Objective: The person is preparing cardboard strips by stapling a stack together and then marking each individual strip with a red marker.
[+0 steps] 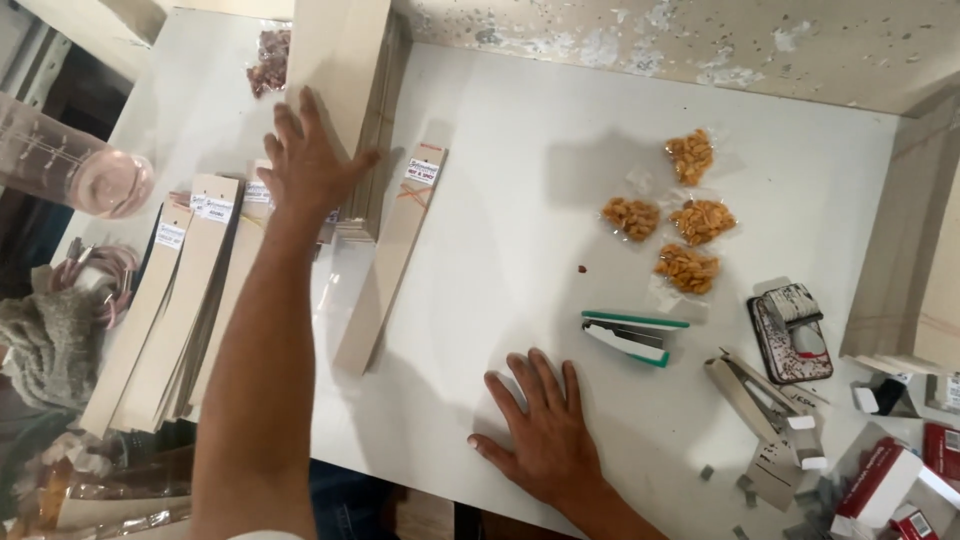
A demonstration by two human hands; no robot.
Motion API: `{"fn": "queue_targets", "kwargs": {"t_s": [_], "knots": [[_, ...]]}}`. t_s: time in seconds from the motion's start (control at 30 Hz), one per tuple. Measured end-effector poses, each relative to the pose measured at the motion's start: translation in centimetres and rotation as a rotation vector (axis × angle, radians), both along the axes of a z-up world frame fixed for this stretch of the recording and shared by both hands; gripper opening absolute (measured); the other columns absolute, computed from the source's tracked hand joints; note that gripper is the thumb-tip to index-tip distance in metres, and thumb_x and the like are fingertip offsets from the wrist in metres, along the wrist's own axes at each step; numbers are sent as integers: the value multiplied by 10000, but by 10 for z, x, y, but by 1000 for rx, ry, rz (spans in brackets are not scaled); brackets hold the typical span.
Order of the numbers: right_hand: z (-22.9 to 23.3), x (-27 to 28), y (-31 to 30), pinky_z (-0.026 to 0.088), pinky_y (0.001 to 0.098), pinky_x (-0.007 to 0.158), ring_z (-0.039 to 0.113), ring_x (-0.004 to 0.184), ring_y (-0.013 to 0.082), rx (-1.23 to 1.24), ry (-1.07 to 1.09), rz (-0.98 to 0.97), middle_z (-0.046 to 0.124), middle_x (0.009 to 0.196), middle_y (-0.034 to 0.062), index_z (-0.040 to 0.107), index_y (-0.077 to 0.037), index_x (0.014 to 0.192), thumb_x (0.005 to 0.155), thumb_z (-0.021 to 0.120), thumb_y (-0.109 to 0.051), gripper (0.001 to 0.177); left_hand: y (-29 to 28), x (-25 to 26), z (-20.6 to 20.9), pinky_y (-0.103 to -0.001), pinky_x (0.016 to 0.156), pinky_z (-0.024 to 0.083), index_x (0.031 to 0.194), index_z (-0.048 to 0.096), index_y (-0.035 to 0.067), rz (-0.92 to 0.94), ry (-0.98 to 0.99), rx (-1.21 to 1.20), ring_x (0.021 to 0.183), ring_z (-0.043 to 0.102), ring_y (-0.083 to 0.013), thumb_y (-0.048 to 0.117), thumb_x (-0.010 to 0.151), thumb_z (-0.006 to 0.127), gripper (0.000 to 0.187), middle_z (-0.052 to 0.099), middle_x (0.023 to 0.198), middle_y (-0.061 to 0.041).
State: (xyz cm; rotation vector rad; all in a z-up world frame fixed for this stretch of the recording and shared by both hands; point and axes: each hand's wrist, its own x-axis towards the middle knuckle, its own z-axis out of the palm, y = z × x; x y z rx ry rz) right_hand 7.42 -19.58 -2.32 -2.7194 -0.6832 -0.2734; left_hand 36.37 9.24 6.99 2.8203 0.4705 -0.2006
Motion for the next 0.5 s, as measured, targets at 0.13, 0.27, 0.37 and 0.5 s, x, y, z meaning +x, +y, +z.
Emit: {"fn": "queue_targets", "kwargs": {"t_s": [0.13, 0.27, 0.37, 0.5], "knots": [[-3, 1, 0, 244, 658, 1162, 385, 1440, 406, 4, 15, -4, 502, 1501, 158, 590, -179, 1391, 927, 544, -674, 680, -3, 0, -1, -747, 1116, 261, 1645, 160, 185, -2, -111, 27, 1474, 219, -543, 576, 1019, 611, 865, 102, 1673, -236], [-1, 0, 0, 245, 659, 1161, 383, 1439, 403, -10, 25, 0, 502, 1498, 154, 591, -178, 1390, 939, 530, -674, 672, 4, 0, 2, -696, 981, 423, 1561, 321, 140, 2, -199, -83, 1335, 392, -571, 566, 990, 617, 772, 289, 1578, -264], [1, 0, 0, 251, 659, 1158, 390, 1433, 406, -7, 20, 6, 508, 1490, 157, 595, -173, 1381, 941, 535, -668, 665, 8, 0, 1, -621, 908, 478, 1485, 393, 117, 46, -236, -122, 1180, 529, -484, 485, 993, 586, 643, 434, 1453, -260], [1, 0, 0, 234, 664, 1159, 380, 1434, 414, 13, 51, 12, 504, 1487, 165, 594, -163, 1387, 964, 504, -655, 655, 23, 10, -14, -453, 686, 559, 1345, 497, 9, 49, -319, -35, 843, 642, -282, 316, 1021, 575, 453, 667, 1007, -141]]}}
